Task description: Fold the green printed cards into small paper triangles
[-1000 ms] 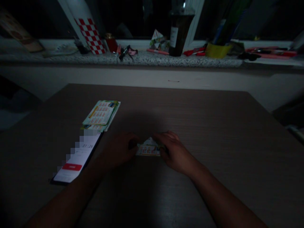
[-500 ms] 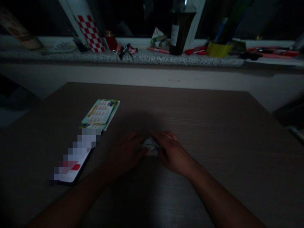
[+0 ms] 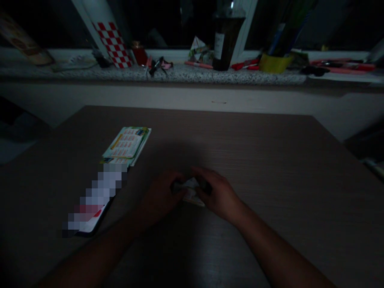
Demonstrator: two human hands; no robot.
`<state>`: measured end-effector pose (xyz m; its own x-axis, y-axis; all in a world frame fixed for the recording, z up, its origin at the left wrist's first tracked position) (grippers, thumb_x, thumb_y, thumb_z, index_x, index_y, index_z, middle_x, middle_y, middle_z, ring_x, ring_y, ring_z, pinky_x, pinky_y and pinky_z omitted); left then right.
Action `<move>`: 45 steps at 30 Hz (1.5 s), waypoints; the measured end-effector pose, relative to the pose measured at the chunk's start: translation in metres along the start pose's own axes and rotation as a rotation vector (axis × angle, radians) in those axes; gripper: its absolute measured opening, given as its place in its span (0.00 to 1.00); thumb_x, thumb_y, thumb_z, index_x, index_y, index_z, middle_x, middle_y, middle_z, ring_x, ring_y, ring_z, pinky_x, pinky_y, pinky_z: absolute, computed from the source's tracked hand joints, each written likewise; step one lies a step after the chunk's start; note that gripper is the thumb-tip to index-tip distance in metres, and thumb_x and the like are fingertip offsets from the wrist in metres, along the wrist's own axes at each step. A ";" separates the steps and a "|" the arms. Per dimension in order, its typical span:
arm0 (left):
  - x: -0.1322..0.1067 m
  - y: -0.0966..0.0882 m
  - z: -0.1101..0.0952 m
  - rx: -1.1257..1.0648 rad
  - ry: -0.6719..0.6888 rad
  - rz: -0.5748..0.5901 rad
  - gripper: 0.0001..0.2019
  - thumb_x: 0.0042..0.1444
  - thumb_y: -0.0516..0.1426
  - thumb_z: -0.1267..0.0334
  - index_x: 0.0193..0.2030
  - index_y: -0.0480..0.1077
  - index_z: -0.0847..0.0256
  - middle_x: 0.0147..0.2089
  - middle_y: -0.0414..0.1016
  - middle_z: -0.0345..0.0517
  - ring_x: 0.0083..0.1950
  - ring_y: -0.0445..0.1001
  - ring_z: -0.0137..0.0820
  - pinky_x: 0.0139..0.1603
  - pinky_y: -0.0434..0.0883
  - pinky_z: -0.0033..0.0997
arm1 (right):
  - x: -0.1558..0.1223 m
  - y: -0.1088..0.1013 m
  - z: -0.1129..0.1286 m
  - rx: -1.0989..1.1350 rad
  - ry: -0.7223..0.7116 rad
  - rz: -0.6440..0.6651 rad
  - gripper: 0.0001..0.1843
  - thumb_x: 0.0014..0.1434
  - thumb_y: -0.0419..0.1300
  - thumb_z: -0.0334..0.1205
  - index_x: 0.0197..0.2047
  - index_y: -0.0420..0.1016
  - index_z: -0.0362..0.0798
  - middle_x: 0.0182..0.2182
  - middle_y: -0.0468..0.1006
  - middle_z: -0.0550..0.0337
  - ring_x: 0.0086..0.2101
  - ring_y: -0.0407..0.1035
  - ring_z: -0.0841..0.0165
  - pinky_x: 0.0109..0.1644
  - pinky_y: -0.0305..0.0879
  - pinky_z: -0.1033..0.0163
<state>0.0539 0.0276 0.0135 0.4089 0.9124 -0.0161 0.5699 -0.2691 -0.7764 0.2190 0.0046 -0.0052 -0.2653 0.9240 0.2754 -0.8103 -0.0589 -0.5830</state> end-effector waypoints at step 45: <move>0.009 0.012 0.013 -0.825 -0.157 -0.013 0.17 0.45 0.66 0.67 0.44 0.73 0.64 0.42 0.80 0.48 0.43 0.77 0.36 0.44 0.71 0.32 | -0.005 0.002 -0.001 0.599 0.451 -0.184 0.10 0.46 0.70 0.41 0.33 0.79 0.48 0.29 0.83 0.60 0.28 0.76 0.69 0.31 0.72 0.68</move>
<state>0.0552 0.0361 -0.0039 0.3290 0.9331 -0.1455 0.9375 -0.3412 -0.0679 0.2188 0.0005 -0.0084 0.0356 0.9958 -0.0848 -0.9993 0.0349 -0.0093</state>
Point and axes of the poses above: each hand's wrist, its own x-axis towards the middle knuckle, its own y-axis out of the palm, z = x × y, the point moved 4 cm from there along x, towards the middle knuckle
